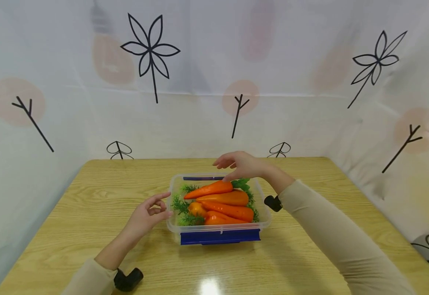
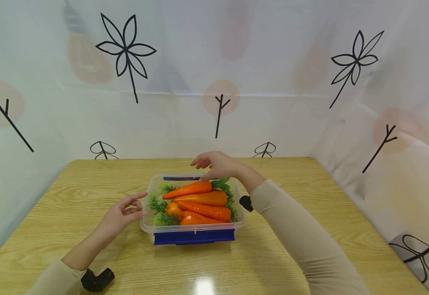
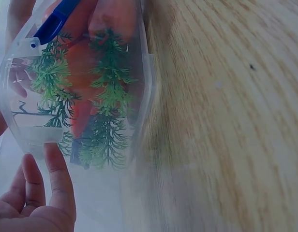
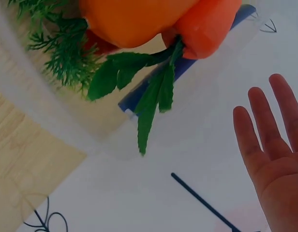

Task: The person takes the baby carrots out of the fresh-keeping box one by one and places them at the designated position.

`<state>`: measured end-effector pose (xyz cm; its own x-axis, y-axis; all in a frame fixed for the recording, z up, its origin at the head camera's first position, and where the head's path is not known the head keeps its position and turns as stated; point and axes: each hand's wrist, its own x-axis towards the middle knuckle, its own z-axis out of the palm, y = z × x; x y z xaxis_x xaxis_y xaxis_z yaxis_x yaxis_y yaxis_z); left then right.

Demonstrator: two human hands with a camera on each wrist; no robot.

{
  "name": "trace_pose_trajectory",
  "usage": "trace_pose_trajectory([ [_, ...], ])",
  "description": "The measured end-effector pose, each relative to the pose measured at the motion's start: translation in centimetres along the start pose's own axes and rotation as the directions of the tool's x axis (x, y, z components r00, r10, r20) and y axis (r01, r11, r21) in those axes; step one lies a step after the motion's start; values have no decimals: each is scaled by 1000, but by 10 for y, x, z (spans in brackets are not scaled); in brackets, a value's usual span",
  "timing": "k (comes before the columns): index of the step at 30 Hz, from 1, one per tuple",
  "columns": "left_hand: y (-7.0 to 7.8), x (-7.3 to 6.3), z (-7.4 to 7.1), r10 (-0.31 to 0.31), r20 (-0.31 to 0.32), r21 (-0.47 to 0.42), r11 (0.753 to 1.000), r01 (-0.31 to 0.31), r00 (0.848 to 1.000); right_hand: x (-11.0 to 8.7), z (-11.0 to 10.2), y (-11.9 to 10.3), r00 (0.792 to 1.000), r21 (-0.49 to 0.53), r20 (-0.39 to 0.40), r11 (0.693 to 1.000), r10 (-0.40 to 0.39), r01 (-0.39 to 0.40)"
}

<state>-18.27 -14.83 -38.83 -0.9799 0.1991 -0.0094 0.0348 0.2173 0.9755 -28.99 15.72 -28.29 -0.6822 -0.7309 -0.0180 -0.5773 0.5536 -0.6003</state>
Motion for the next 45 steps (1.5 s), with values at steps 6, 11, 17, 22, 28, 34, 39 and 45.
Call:
trace_pose_trajectory([
  [6,0,1,-1,3,6,-4,1000,-3,1000,8,7,0,1000,23,30,1000,3,-4],
  [11,-1,1,-1,2,7,-12,1000,-2,1000,13,11,1,998,9,56,1000,7,-7],
  [17,-1,2,-1,1,14,-24,1000,0,1000,19,14,2,995,-2,99,1000,11,-11],
  [22,-2,2,-2,4,13,-35,999,-3,1000,21,18,1,990,-15,141,999,31,-29],
  [28,-3,3,-2,7,10,-31,999,-7,1000,21,23,3,981,-44,188,998,51,-43],
  [34,-3,4,-1,9,8,-26,1000,-9,1000,21,27,8,976,-86,213,996,47,-30],
  [39,-4,5,0,7,13,-34,999,-7,1000,19,29,9,977,-135,206,991,49,-22],
  [45,-5,4,0,4,0,-28,1000,-4,1000,21,33,11,981,-163,195,987,17,16],
])
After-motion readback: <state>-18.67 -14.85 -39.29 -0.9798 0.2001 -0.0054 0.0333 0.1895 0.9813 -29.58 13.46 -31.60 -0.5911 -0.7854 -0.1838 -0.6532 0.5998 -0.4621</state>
